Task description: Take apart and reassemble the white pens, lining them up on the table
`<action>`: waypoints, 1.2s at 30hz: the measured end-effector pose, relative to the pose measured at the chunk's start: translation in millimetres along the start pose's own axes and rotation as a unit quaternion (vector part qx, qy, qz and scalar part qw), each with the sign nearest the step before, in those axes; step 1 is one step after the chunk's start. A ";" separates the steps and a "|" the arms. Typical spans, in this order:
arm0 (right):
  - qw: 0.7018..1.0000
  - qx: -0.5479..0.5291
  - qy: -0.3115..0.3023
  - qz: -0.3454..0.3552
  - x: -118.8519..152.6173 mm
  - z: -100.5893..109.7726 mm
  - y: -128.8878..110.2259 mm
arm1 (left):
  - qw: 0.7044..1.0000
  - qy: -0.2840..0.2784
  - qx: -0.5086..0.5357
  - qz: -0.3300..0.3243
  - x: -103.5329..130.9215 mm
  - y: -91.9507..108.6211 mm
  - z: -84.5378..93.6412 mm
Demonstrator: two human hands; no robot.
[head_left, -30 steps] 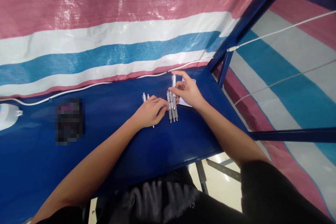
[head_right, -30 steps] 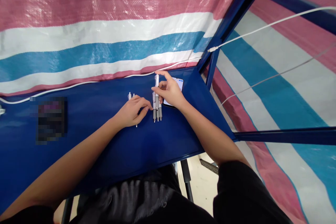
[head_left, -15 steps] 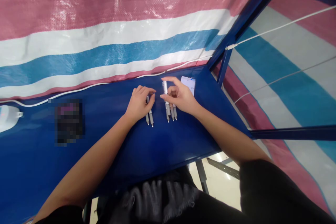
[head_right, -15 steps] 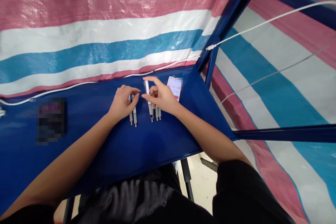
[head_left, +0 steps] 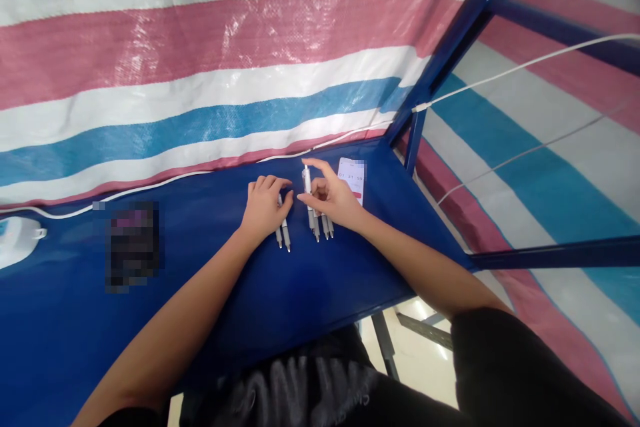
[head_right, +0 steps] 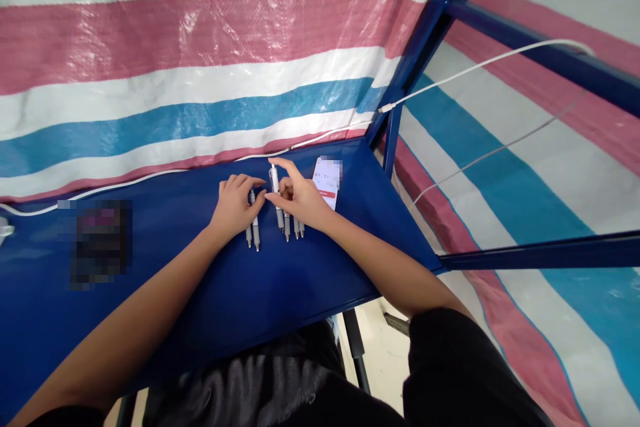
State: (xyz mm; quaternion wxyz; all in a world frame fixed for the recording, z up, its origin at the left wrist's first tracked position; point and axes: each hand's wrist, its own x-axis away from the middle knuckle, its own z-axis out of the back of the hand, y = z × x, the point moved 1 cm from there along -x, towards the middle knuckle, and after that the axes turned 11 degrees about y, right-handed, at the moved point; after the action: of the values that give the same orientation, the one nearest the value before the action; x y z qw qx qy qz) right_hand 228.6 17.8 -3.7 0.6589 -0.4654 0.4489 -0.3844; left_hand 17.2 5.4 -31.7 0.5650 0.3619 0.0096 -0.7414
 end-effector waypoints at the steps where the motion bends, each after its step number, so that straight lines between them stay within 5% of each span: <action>1: 1.000 -0.004 -0.002 -0.006 -0.4 -0.3 1.6 | 1.000 -0.006 -0.006 0.005 -0.1 0.9 0.5; 22: 0.984 0.179 -0.017 0.011 -7.5 3.4 13.0 | 1.000 -0.011 -0.017 -0.002 0.6 2.0 -0.2; 25: 0.960 0.271 -0.004 0.067 -8.1 3.4 14.4 | 1.000 -0.017 -0.015 -0.001 0.3 1.7 -0.4; 30: 0.874 0.454 -0.001 0.174 -7.2 4.3 13.9 | 0.999 -0.029 -0.014 0.002 -0.5 1.6 -0.5; 36: 0.856 0.474 -0.043 0.203 -7.9 7.4 19.6 | 0.998 -0.029 -0.061 0.004 -0.2 6.7 3.2</action>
State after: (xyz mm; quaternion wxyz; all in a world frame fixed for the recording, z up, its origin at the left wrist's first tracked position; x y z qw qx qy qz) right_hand 235.0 32.4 -19.5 0.8819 -0.0116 0.2674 -0.3882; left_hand 21.2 1.8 -26.6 0.5887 0.3051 0.0367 -0.7477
